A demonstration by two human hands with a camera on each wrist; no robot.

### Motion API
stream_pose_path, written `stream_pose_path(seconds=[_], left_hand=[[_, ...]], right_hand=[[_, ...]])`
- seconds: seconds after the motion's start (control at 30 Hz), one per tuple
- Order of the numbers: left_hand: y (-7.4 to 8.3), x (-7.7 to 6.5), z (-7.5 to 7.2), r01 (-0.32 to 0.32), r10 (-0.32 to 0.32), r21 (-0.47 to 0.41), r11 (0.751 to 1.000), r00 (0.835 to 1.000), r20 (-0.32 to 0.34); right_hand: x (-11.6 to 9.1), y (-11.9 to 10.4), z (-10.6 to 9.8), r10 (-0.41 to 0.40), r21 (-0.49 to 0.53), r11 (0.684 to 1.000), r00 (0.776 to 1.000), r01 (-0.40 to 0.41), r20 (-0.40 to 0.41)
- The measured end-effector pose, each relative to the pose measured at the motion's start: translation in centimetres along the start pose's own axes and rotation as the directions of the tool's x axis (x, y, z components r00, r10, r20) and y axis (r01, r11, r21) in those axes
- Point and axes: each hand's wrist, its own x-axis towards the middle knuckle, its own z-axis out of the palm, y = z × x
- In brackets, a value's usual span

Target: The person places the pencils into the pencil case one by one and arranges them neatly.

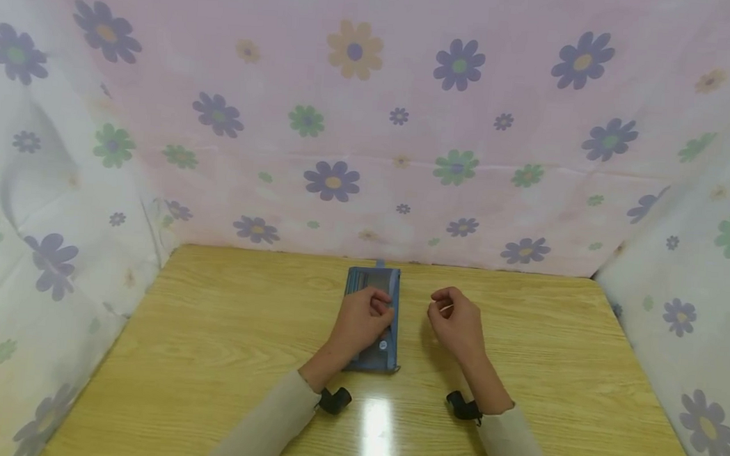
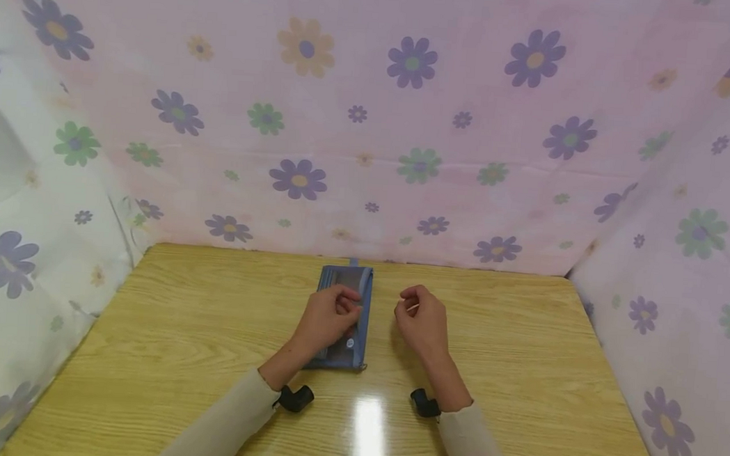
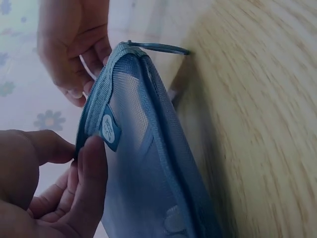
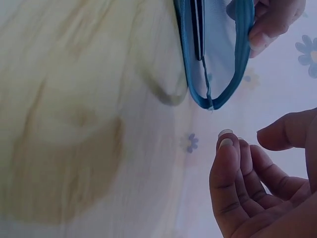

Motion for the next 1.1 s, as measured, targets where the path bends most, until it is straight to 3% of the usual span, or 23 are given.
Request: stream_pose_path(seconds=[0.33, 0.63, 0.9, 1.1], left_hand=[[0.0, 0.6, 1.2, 0.049, -0.050, 0.092, 0.994, 0.999, 0.006], [-0.3, 0.9, 1.7, -0.017, 0.018, 0.256, 0.967, 1.000, -0.003], [-1.2, 0.3, 1.8, -0.057, 0.053, 0.284, 0.957, 0.998, 0.022], [-1.0, -0.9, 0.6, -0.103, 0.098, 0.263, 0.959, 0.995, 0.033]], right_hand=[[-0.2, 0.6, -0.5, -0.053, -0.043, 0.998, 0.999, 0.053, 0.008], [-0.3, 1.4, -1.1, -0.060, -0.088, 0.994, 0.998, 0.061, 0.016], [-0.4, 2.1, -1.8, -0.090, -0.115, 0.989, 0.996, 0.089, -0.003], [-0.6, 3.0, -2.4, -0.106, -0.164, 0.981, 0.994, 0.102, -0.017]])
